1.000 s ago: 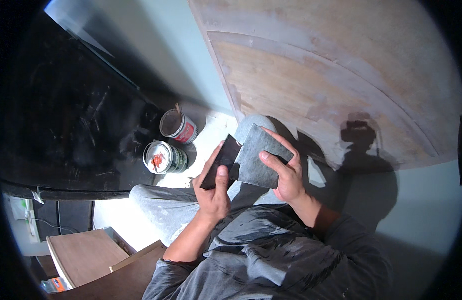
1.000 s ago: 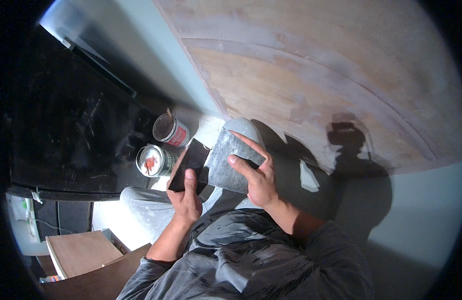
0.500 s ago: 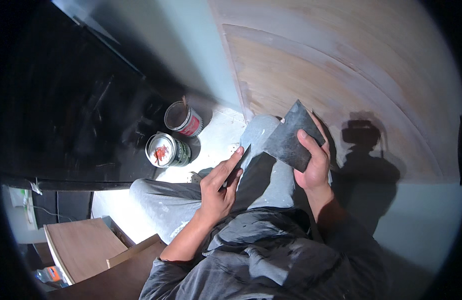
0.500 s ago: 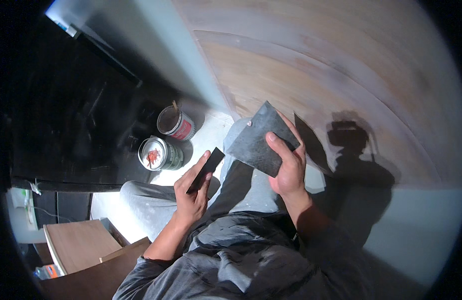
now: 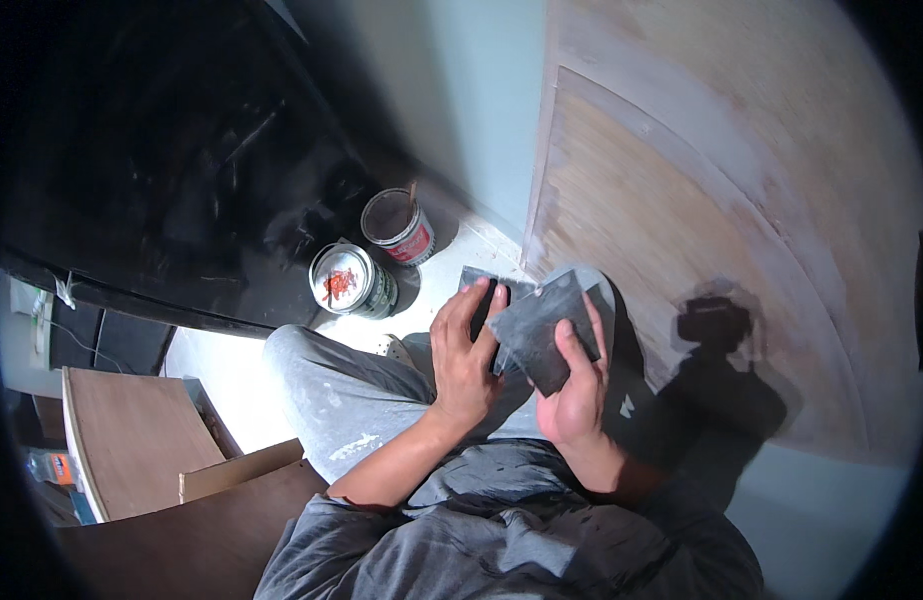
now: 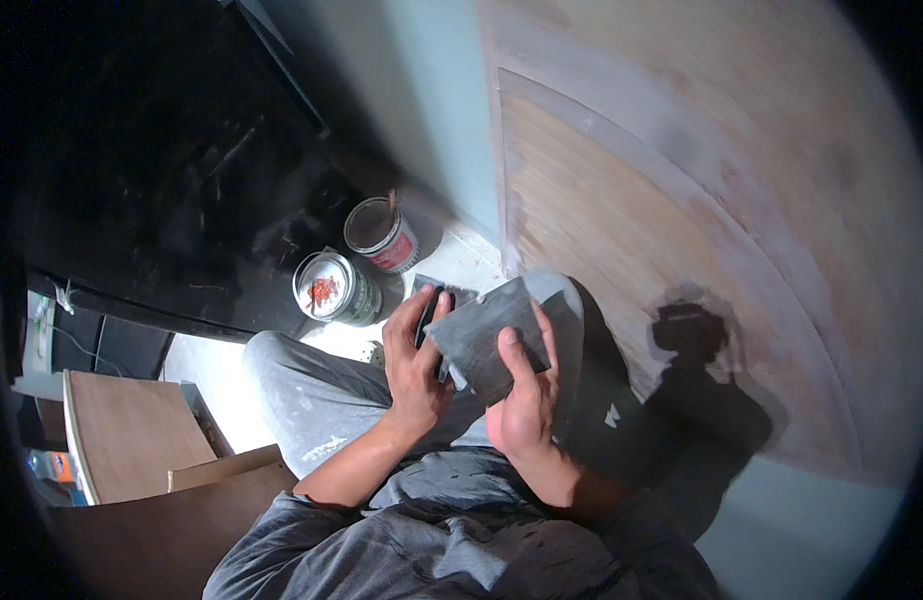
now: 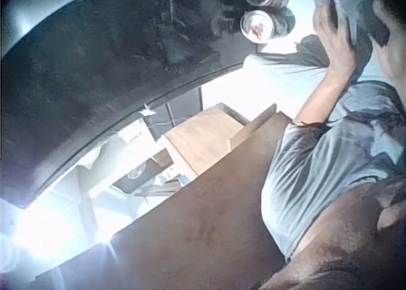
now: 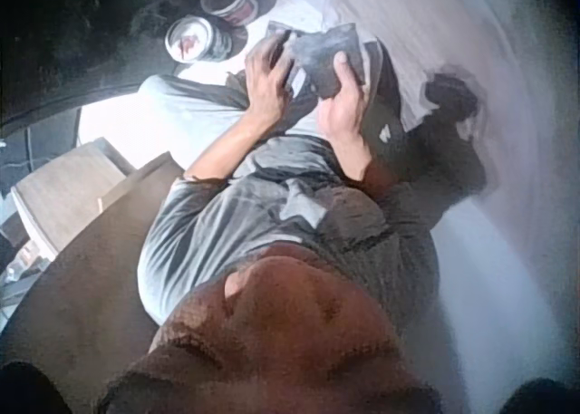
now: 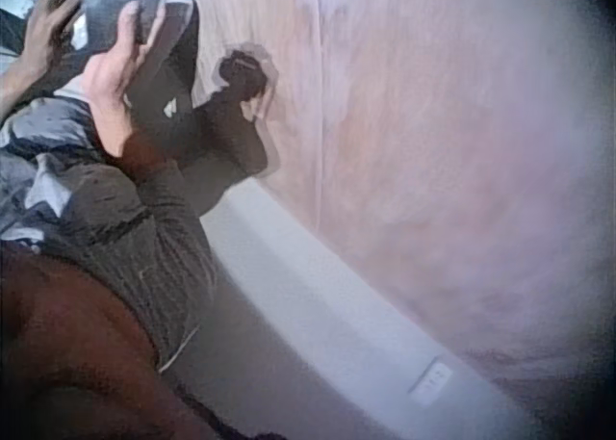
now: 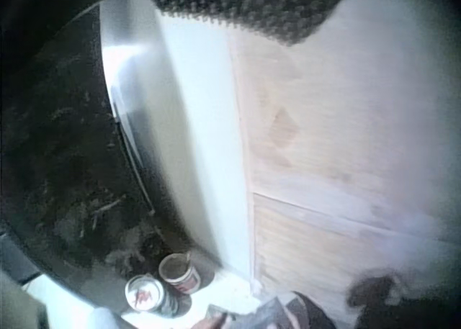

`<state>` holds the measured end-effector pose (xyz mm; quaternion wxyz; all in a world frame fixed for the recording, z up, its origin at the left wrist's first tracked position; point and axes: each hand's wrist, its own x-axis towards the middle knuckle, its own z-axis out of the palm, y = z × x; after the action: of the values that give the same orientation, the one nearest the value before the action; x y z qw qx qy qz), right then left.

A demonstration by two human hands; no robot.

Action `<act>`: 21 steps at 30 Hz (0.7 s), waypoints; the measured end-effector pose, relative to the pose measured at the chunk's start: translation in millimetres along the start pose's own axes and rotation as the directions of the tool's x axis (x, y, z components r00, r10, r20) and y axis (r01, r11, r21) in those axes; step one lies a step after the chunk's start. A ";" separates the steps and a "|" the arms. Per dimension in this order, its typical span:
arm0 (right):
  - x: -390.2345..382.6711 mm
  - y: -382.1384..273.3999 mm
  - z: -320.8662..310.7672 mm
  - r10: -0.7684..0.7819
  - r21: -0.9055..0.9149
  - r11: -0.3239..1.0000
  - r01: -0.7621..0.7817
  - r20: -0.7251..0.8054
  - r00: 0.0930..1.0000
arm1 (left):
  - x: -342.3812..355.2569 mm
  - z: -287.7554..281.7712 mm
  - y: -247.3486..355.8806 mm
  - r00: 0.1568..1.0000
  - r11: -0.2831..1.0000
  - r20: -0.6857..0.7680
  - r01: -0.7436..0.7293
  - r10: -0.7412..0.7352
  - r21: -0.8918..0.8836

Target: The person scoops plaster from a container onto a hawk and uses a trowel to apply it to a wall section, smoothing the surface. The person repeatedly transfers plaster between tools and applies it to the wall in a seated position.

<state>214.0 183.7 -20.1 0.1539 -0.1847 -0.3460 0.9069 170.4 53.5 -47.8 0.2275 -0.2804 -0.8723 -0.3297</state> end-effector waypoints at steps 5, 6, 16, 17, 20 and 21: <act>41.7 -21.4 -10.6 -0.033 0.061 0.998 0.035 -0.033 0.999 | -15.6 -14.6 -8.6 0.995 0.980 0.066 0.084 -0.073 -0.183; 44.9 -28.2 -10.6 -0.053 0.075 0.996 0.051 0.031 0.998 | -15.9 -8.8 -14.7 0.983 0.928 -0.016 0.166 -0.181 -0.333; 38.6 -30.0 -16.6 0.217 -0.088 0.976 -0.199 0.421 0.881 | 9.4 -38.3 -35.6 0.640 -0.740 0.739 0.390 -0.210 -0.548; 38.9 -31.9 -13.8 0.277 -0.110 0.961 -0.254 0.417 0.866 | 4.6 -33.7 -31.1 0.609 -0.782 0.779 0.409 -0.149 -0.470; 45.2 -32.8 -2.6 0.380 -0.133 0.924 -0.359 0.427 0.820 | -5.8 -35.3 -5.2 0.464 -0.813 0.879 0.466 -0.113 -0.350; 45.8 -31.9 -0.4 0.421 -0.150 0.906 -0.396 0.433 0.797 | -12.8 -29.9 -2.4 0.424 -0.846 0.901 0.447 -0.086 -0.291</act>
<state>178.5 225.3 -9.0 -0.1355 -0.0410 -0.3478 0.9268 184.6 26.6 -36.0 -0.4385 0.1665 -0.1288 -0.8738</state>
